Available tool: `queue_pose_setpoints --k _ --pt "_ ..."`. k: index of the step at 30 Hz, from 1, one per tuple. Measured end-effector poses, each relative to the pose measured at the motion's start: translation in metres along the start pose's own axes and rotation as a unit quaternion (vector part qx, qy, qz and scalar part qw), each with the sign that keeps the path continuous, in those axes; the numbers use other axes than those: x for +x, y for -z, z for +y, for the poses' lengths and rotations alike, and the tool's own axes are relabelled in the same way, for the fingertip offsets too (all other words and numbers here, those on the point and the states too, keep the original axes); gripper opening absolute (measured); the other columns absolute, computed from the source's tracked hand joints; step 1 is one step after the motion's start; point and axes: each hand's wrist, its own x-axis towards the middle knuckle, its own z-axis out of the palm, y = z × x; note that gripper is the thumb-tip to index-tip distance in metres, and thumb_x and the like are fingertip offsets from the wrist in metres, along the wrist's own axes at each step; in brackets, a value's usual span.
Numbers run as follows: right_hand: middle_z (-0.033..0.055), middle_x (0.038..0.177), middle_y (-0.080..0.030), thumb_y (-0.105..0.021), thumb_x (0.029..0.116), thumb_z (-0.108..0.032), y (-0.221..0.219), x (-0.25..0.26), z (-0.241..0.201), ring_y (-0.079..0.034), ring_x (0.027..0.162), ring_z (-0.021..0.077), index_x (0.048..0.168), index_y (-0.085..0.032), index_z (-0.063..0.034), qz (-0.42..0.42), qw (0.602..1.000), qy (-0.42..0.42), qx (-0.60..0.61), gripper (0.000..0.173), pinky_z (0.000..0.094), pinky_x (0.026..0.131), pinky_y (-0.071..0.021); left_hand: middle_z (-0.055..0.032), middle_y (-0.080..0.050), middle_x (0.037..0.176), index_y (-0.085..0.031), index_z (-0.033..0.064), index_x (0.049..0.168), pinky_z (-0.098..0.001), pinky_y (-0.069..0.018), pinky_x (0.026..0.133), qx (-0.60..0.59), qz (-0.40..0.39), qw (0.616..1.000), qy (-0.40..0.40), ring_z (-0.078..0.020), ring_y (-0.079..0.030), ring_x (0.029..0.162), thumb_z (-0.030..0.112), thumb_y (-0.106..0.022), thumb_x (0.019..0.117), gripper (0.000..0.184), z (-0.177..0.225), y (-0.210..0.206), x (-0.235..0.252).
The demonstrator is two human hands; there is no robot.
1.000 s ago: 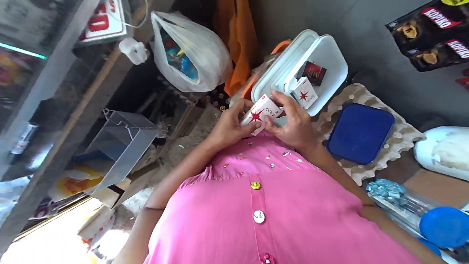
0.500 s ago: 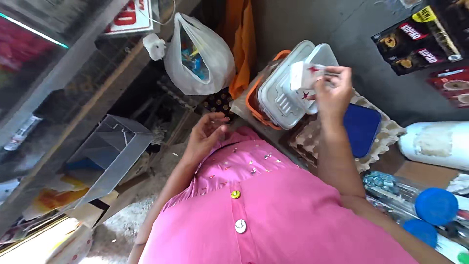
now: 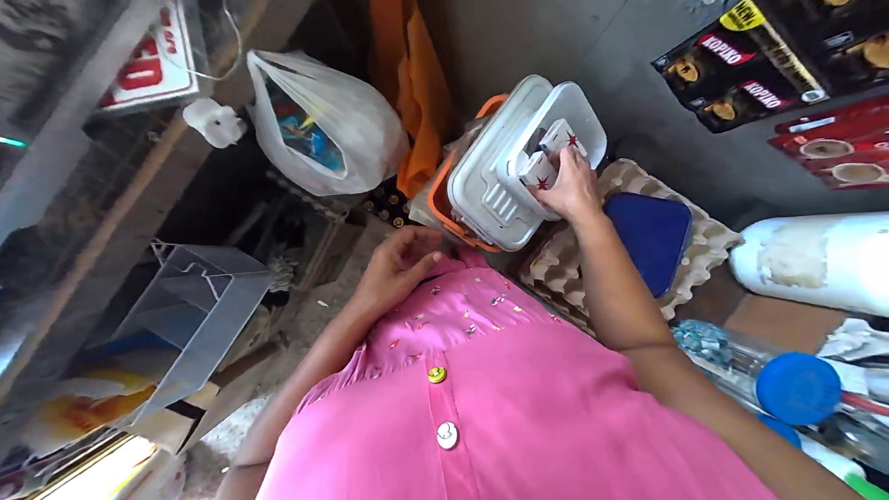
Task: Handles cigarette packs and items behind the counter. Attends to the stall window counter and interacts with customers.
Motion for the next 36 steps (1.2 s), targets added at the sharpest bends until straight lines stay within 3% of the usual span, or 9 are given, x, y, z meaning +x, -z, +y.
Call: queue_pose_setpoints --k 4,8,13,17,20,24,30,33,36 --pt "0.0273 0.127 -0.063 -0.086 0.0780 -0.037 0.012 -0.003 0.009 -0.060 0.119 0.0442 0.131 -0.058 0.0046 0.095 0.991 0.045 0.080 0.073 0.0612 0.102 -0.0476 -0.0169 -0.070 0.110 -0.071 -0.0011 0.114 -0.0439 -0.0559 0.095 0.206 -0.050 0.961 -0.180 -0.0267 -0.068 0.105 0.014 -0.065 0.0985 0.022 0.033 -0.022 0.065" --pt "0.0266 0.126 -0.059 -0.082 0.0826 -0.035 0.029 -0.002 0.014 -0.064 0.106 0.0308 0.127 -0.055 0.0082 0.213 0.960 0.031 0.181 0.068 0.0426 0.090 -0.0544 -0.0226 -0.070 0.101 -0.069 -0.0068 0.105 -0.0492 -0.0560 0.090 0.379 -0.164 0.848 -0.333 -0.0396 -0.069 0.102 -0.003 -0.052 0.1002 0.018 0.063 -0.069 0.158" --pt "0.0244 0.121 -0.059 -0.080 0.0853 -0.033 0.024 0.008 0.020 -0.065 0.095 0.0250 0.123 -0.055 0.0084 0.262 0.941 -0.006 0.213 0.061 0.0365 0.082 -0.0556 -0.0285 -0.060 0.131 -0.062 -0.0130 0.119 -0.0546 -0.0449 0.104 0.626 -0.315 0.705 -0.110 -0.0441 -0.056 0.126 -0.010 -0.047 0.0993 0.025 0.078 -0.134 0.233" --pt "0.0243 0.129 -0.059 -0.079 0.0888 -0.036 0.023 0.004 0.023 -0.066 0.103 0.0288 0.124 -0.060 0.0041 0.178 0.966 -0.027 0.186 0.056 0.0404 0.088 -0.0562 -0.0291 -0.054 0.140 -0.056 -0.0124 0.130 -0.0558 -0.0396 0.108 0.658 -0.298 0.690 -0.053 -0.0438 -0.055 0.127 -0.009 -0.044 0.1002 0.032 0.057 -0.157 0.251" --pt "0.0212 0.131 -0.062 -0.074 0.0935 -0.035 0.014 0.000 0.037 -0.067 0.105 0.0266 0.119 -0.067 0.0016 0.144 0.969 0.002 0.200 0.045 0.0387 0.089 -0.0564 -0.0275 -0.057 0.137 -0.057 -0.0091 0.132 -0.0572 -0.0444 0.104 0.631 -0.306 0.709 -0.068 -0.0445 -0.059 0.123 -0.006 -0.051 0.0996 0.033 0.056 -0.149 0.249" --pt "0.0173 0.122 -0.068 -0.067 0.0986 -0.026 0.002 -0.008 0.053 -0.068 0.099 0.0196 0.116 -0.068 0.0013 0.144 0.954 0.026 0.263 0.033 0.0330 0.081 -0.0565 -0.0286 -0.054 0.137 -0.059 -0.0084 0.128 -0.0625 -0.0479 0.099 0.585 -0.347 0.730 -0.071 -0.0485 -0.056 0.124 0.019 -0.085 0.0809 0.060 0.081 -0.125 0.251" --pt "0.0140 0.117 -0.070 -0.050 0.1074 -0.021 -0.005 -0.020 0.057 -0.070 0.101 0.0138 0.121 -0.064 0.0038 0.134 0.918 0.007 0.373 0.032 0.0311 0.087 -0.0583 -0.0232 -0.061 0.118 -0.071 -0.0026 0.115 -0.0537 -0.0530 0.093 0.424 -0.246 0.857 -0.158 -0.0383 -0.062 0.109 0.027 -0.084 0.0796 0.048 0.099 -0.057 0.200" --pt "0.0107 0.116 -0.071 -0.047 0.1086 -0.020 -0.004 -0.031 0.044 -0.069 0.100 0.0120 0.118 -0.064 0.0031 0.147 0.894 0.021 0.422 0.030 0.0305 0.086 -0.0584 -0.0191 -0.064 0.115 -0.070 -0.0023 0.118 -0.0399 -0.0562 0.092 0.234 -0.154 0.937 -0.209 -0.0252 -0.065 0.103 0.029 -0.082 0.0786 0.052 0.068 -0.022 0.163" --pt "0.0066 0.123 -0.069 -0.043 0.1094 -0.021 -0.001 -0.051 0.013 -0.068 0.105 0.0118 0.115 -0.062 -0.0005 0.119 0.863 0.098 0.482 0.029 0.0312 0.088 -0.0586 -0.0111 -0.060 0.122 -0.060 -0.0060 0.129 -0.0294 -0.0585 0.089 -0.035 -0.108 0.981 -0.159 -0.0129 -0.064 0.105 0.037 -0.080 0.0822 0.067 0.027 -0.013 0.114"
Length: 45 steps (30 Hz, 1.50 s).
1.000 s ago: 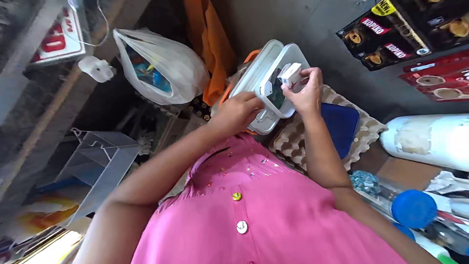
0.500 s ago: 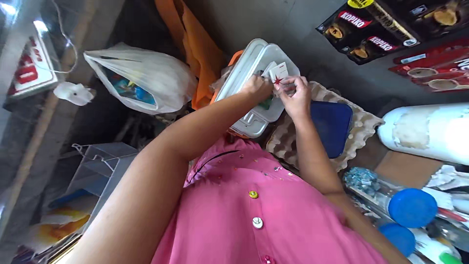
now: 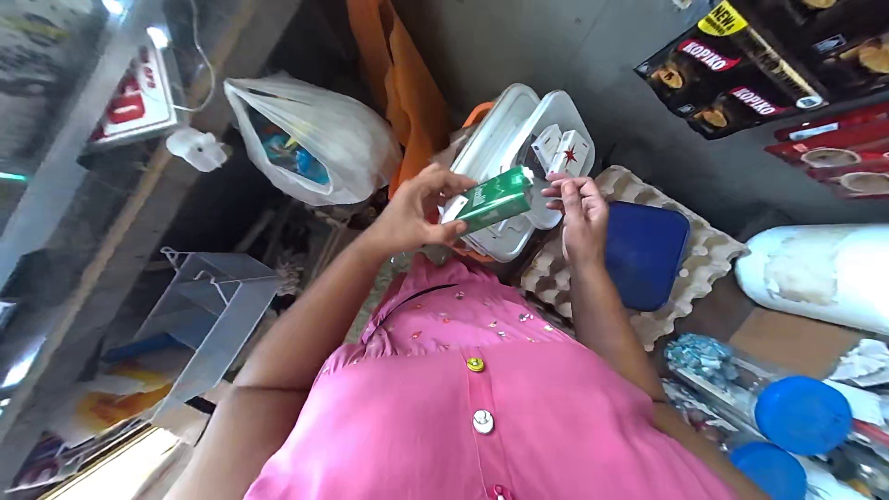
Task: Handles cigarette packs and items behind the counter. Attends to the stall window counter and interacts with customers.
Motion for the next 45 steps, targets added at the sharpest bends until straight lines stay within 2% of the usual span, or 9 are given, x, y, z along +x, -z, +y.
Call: queue_pose_setpoints --k 3,7,13,18,23,29,33,39,45 --pt "0.0064 0.133 -0.066 -0.049 0.1059 -0.045 -0.037 -0.019 -0.025 -0.066 0.112 0.0135 0.127 -0.058 -0.0032 -0.106 0.992 0.063 0.032 0.048 0.0332 0.089 -0.0577 0.0005 -0.068 0.122 -0.049 0.0011 0.140 -0.0300 -0.0586 0.092 -0.194 0.054 0.979 0.037 -0.0083 -0.067 0.104 0.044 -0.082 0.0839 0.078 -0.013 -0.013 -0.052" --pt "0.0250 0.150 -0.048 -0.074 0.0889 -0.054 -0.093 -0.049 -0.053 -0.054 0.133 0.0263 0.138 -0.050 0.0037 -0.219 0.951 0.207 -0.072 0.079 0.0389 0.102 -0.0523 0.0105 -0.069 0.121 -0.044 0.0164 0.141 -0.0289 -0.0576 0.092 -0.306 0.073 0.948 0.038 -0.0044 -0.067 0.107 0.042 -0.080 0.0830 0.073 0.001 -0.017 -0.105" --pt "0.0197 0.135 -0.061 -0.077 0.0933 -0.031 -0.170 -0.081 -0.071 -0.055 0.130 0.0331 0.117 -0.071 -0.0111 -0.242 0.844 0.456 -0.143 0.031 0.0468 0.110 -0.0461 0.0000 -0.068 0.126 -0.057 0.0133 0.139 -0.0331 -0.0538 0.098 -0.392 0.119 0.911 -0.047 -0.0119 -0.064 0.114 0.064 -0.076 0.0788 0.081 0.034 0.006 -0.164" --pt "0.0156 0.139 -0.056 -0.077 0.0927 -0.036 -0.219 -0.103 -0.098 -0.050 0.135 0.0309 0.122 -0.065 -0.0152 -0.235 0.790 0.548 -0.143 0.038 0.0457 0.111 -0.0419 -0.0008 -0.072 0.103 -0.067 0.0132 0.119 -0.0306 -0.0588 0.084 -0.406 0.235 0.873 -0.136 -0.0123 -0.070 0.095 0.049 -0.069 0.0889 0.047 0.063 0.023 -0.210" --pt "0.0149 0.145 -0.049 -0.078 0.0896 -0.043 -0.273 -0.122 -0.132 -0.044 0.142 0.0311 0.133 -0.054 -0.0151 -0.302 0.783 0.542 -0.040 0.057 0.0454 0.116 -0.0383 0.0019 -0.074 0.087 -0.071 0.0180 0.118 -0.0272 -0.0606 0.072 -0.446 0.252 0.839 -0.183 -0.0074 -0.071 0.076 0.036 -0.065 0.0924 0.032 0.085 0.028 -0.260" --pt "0.0104 0.135 -0.058 -0.078 0.0921 -0.027 -0.324 -0.155 -0.151 -0.049 0.139 0.0279 0.128 -0.057 -0.0108 -0.350 0.784 0.504 0.096 0.045 0.0446 0.116 -0.0447 0.0044 -0.068 0.079 -0.069 0.0172 0.100 -0.0243 -0.0556 0.068 -0.475 0.239 0.822 -0.204 -0.0056 -0.066 0.071 0.026 -0.068 0.0913 0.013 0.102 0.031 -0.313" --pt "0.0054 0.129 -0.061 -0.077 0.0938 -0.026 -0.354 -0.175 -0.162 -0.053 0.134 0.0227 0.119 -0.061 -0.0122 -0.332 0.775 0.524 0.122 0.033 0.0413 0.114 -0.0463 0.0050 -0.072 0.084 -0.071 0.0180 0.110 -0.0222 -0.0562 0.071 -0.438 0.287 0.825 -0.212 -0.0029 -0.067 0.075 0.022 -0.069 0.0911 0.019 0.115 0.034 -0.345" --pt "0.0028 0.134 -0.058 -0.074 0.0948 -0.036 -0.381 -0.190 -0.177 -0.044 0.142 0.0217 0.119 -0.067 -0.0216 -0.338 0.738 0.582 0.048 0.029 0.0586 0.125 -0.0218 0.0099 -0.075 0.109 -0.070 0.0254 0.120 -0.0208 -0.0568 0.090 -0.355 0.276 0.860 -0.241 0.0009 -0.069 0.100 0.030 -0.067 0.0973 0.024 0.121 0.046 -0.395" --pt "0.0014 0.154 -0.042 -0.084 0.0872 -0.032 -0.389 -0.213 -0.187 -0.043 0.144 0.0170 0.136 -0.058 -0.0209 -0.347 0.754 0.547 0.111 0.056 0.0354 0.117 -0.0431 0.0206 -0.070 0.109 -0.066 0.0277 0.121 -0.0113 -0.0525 0.088 -0.107 0.360 0.899 -0.225 0.0131 -0.062 0.102 0.054 -0.043 0.1052 0.038 0.131 0.059 -0.405"
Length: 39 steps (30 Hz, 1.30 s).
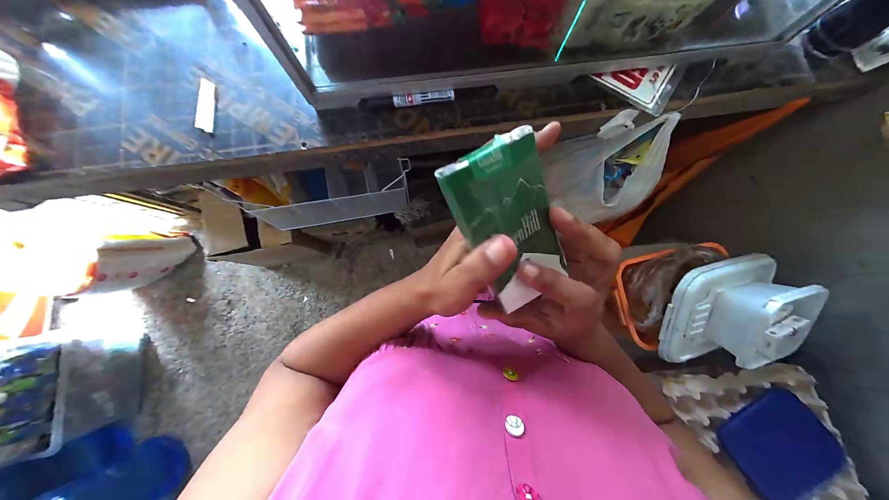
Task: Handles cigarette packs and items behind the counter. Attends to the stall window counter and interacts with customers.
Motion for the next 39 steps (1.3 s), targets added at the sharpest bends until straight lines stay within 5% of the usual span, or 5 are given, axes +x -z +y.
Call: queue_pose_setpoints --k 7,20,28,34,39 --pt "0.0013 0.144 -0.049 -0.078 0.0916 -0.039 0.022 -0.004 0.016 -0.050 0.127 0.0130 0.130 -0.063 -0.0198 -0.032 0.994 0.049 -0.092 0.045 0.0273 0.104 -0.0427 -0.0040 -0.072 0.104 -0.052 0.0036 0.143 -0.0425 -0.0533 0.101 -0.270 -0.013 0.963 0.005 -0.0180 -0.068 0.103 0.040 -0.061 0.0947 0.061 0.006 -0.005 0.058" --pt "-0.0026 0.152 -0.050 -0.074 0.0949 -0.028 0.063 0.012 0.054 -0.043 0.146 0.0227 0.148 -0.047 -0.0236 0.029 0.998 0.007 0.047 0.059 0.0535 0.125 -0.0285 0.0088 -0.069 0.079 -0.071 0.0191 0.093 -0.0172 -0.0547 0.070 -0.328 0.027 0.933 0.148 -0.0004 -0.066 0.074 0.015 -0.066 0.0906 0.007 -0.016 -0.045 0.077" --pt "-0.0034 0.119 -0.055 -0.064 0.1012 -0.033 0.079 0.029 0.070 -0.053 0.125 0.0128 0.105 -0.057 -0.0217 0.057 0.998 0.001 0.034 0.014 0.0495 0.120 -0.0299 0.0090 -0.069 0.075 -0.071 0.0195 0.087 -0.0176 -0.0567 0.062 -0.194 0.112 0.954 0.198 0.0011 -0.067 0.070 0.002 -0.072 0.0746 0.022 -0.011 -0.064 0.086" --pt "-0.0060 0.162 -0.033 -0.078 0.0722 -0.071 0.101 0.031 0.103 -0.041 0.144 0.0165 0.159 -0.028 -0.0350 -0.067 0.972 -0.090 0.208 0.106 0.0362 0.117 -0.0396 0.0004 -0.066 0.091 -0.055 0.0039 0.119 -0.0281 -0.0578 0.074 -0.162 -0.044 0.976 0.140 -0.0094 -0.066 0.081 0.008 -0.066 0.0867 0.034 -0.048 -0.034 0.097" --pt "0.0024 0.104 -0.070 -0.075 0.0935 -0.043 0.113 0.047 0.122 -0.064 0.093 0.0045 0.123 -0.066 0.0016 -0.129 0.961 -0.155 0.189 0.054 0.0220 0.082 -0.0551 0.0079 -0.070 0.101 -0.045 0.0045 0.132 -0.0170 -0.0574 0.079 -0.031 -0.100 0.975 0.198 0.0026 -0.067 0.089 -0.002 -0.062 0.0841 0.051 -0.052 -0.025 0.105"
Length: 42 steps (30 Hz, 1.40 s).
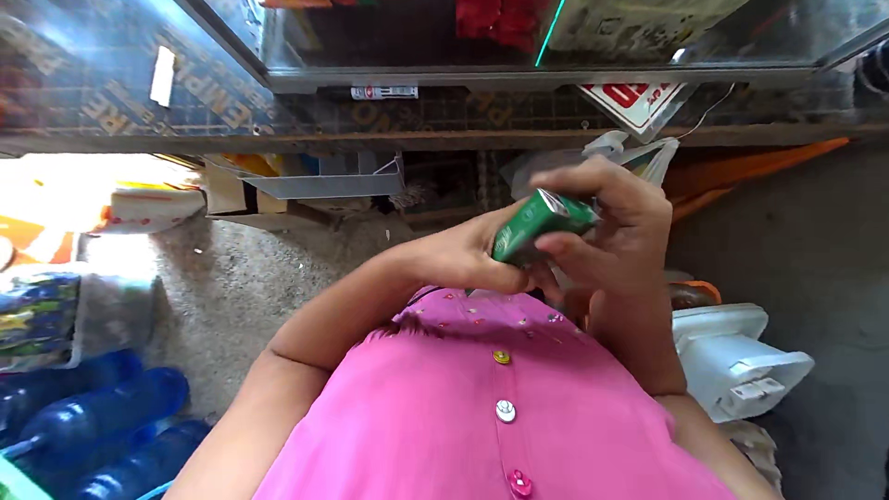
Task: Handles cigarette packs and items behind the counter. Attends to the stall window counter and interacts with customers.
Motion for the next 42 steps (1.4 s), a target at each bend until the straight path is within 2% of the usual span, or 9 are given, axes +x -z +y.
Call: queue_pose_setpoints --k 2,4,7,11,14,21,32,38,42 --pt "-0.0024 0.098 -0.067 -0.077 0.0935 -0.031 0.005 0.002 0.004 -0.063 0.090 -0.0005 0.111 -0.070 -0.0026 -0.005 1.000 -0.016 0.012 0.034 0.0173 0.079 -0.0555 0.0058 -0.072 0.105 -0.052 0.0015 0.129 -0.0198 -0.0581 0.084 0.050 0.068 0.996 -0.002 0.0007 -0.068 0.094 0.002 -0.066 0.0864 0.046 -0.005 0.002 -0.004" --pt "-0.0099 0.101 -0.067 -0.075 0.0950 -0.029 0.010 0.004 0.009 -0.062 0.090 -0.0042 0.111 -0.067 -0.0095 0.035 0.999 -0.029 0.024 0.026 0.0151 0.078 -0.0542 0.0028 -0.071 0.112 -0.052 -0.0024 0.135 -0.0236 -0.0595 0.089 0.094 0.155 0.982 -0.045 -0.0025 -0.068 0.100 0.014 -0.073 0.0906 0.052 -0.014 0.004 -0.013" --pt "-0.0149 0.105 -0.068 -0.071 0.0981 -0.028 0.013 0.006 0.017 -0.065 0.096 -0.0035 0.113 -0.062 -0.0162 0.094 0.994 -0.037 0.044 0.021 0.0173 0.085 -0.0566 0.0020 -0.074 0.108 -0.060 0.0011 0.123 -0.0275 -0.0621 0.085 0.100 0.302 0.939 -0.133 -0.0060 -0.072 0.094 0.008 -0.075 0.0914 0.035 -0.035 0.003 -0.020" --pt "-0.0168 0.105 -0.067 -0.064 0.1026 -0.032 -0.001 0.005 0.024 -0.065 0.085 -0.0069 0.119 -0.057 -0.0194 0.096 0.990 -0.063 0.085 0.022 0.0108 0.065 -0.0543 0.0043 -0.076 0.099 -0.068 0.0008 0.113 -0.0258 -0.0622 0.083 0.140 0.409 0.880 -0.197 -0.0038 -0.072 0.088 -0.001 -0.072 0.0911 0.023 -0.046 -0.004 -0.019" --pt "-0.0196 0.103 -0.067 -0.064 0.1024 -0.030 -0.011 0.003 0.027 -0.064 0.082 -0.0089 0.116 -0.061 -0.0206 0.086 0.991 -0.067 0.083 0.017 0.0106 0.064 -0.0542 0.0025 -0.076 0.094 -0.071 -0.0006 0.107 -0.0256 -0.0616 0.080 0.162 0.451 0.852 -0.213 -0.0041 -0.072 0.085 0.001 -0.069 0.0943 0.013 -0.050 -0.002 -0.022" --pt "-0.0230 0.095 -0.068 -0.065 0.0994 -0.046 -0.028 0.003 0.028 -0.062 0.069 -0.0086 0.117 -0.063 -0.0333 0.082 0.984 -0.134 0.088 0.022 0.0113 0.056 -0.0534 0.0004 -0.075 0.085 -0.070 -0.0024 0.097 -0.0233 -0.0609 0.074 0.129 0.456 0.852 -0.221 -0.0032 -0.071 0.076 -0.007 -0.074 0.0851 0.014 -0.039 0.008 -0.041" --pt "-0.0235 0.095 -0.069 -0.070 0.0967 -0.042 -0.094 0.034 0.020 -0.064 0.069 -0.0075 0.118 -0.056 -0.0221 0.156 0.976 -0.121 0.094 0.032 0.0124 0.055 -0.0544 -0.0002 -0.072 0.088 -0.069 -0.0026 0.098 -0.0210 -0.0574 0.073 0.051 0.473 0.835 -0.277 -0.0017 -0.067 0.077 -0.005 -0.063 0.0946 0.007 -0.020 0.055 -0.071" --pt "-0.0225 0.093 -0.070 -0.067 0.0966 -0.048 -0.151 0.064 0.023 -0.065 0.068 -0.0063 0.114 -0.062 -0.0357 0.155 0.973 -0.127 0.111 0.021 0.0126 0.055 -0.0555 0.0012 -0.066 0.095 -0.065 0.0009 0.100 -0.0222 -0.0568 0.076 0.078 0.404 0.868 -0.279 -0.0027 -0.064 0.083 0.002 -0.062 0.0975 0.004 0.012 0.104 -0.121" --pt "-0.0194 0.090 -0.071 -0.066 0.0969 -0.047 -0.192 0.085 0.030 -0.065 0.065 -0.0049 0.112 -0.065 -0.0349 0.155 0.972 -0.124 0.125 0.020 0.0131 0.054 -0.0552 0.0026 -0.061 0.098 -0.061 0.0054 0.100 -0.0216 -0.0536 0.081 0.128 0.361 0.871 -0.309 -0.0020 -0.061 0.091 0.008 -0.056 0.1035 0.007 0.025 0.139 -0.158"
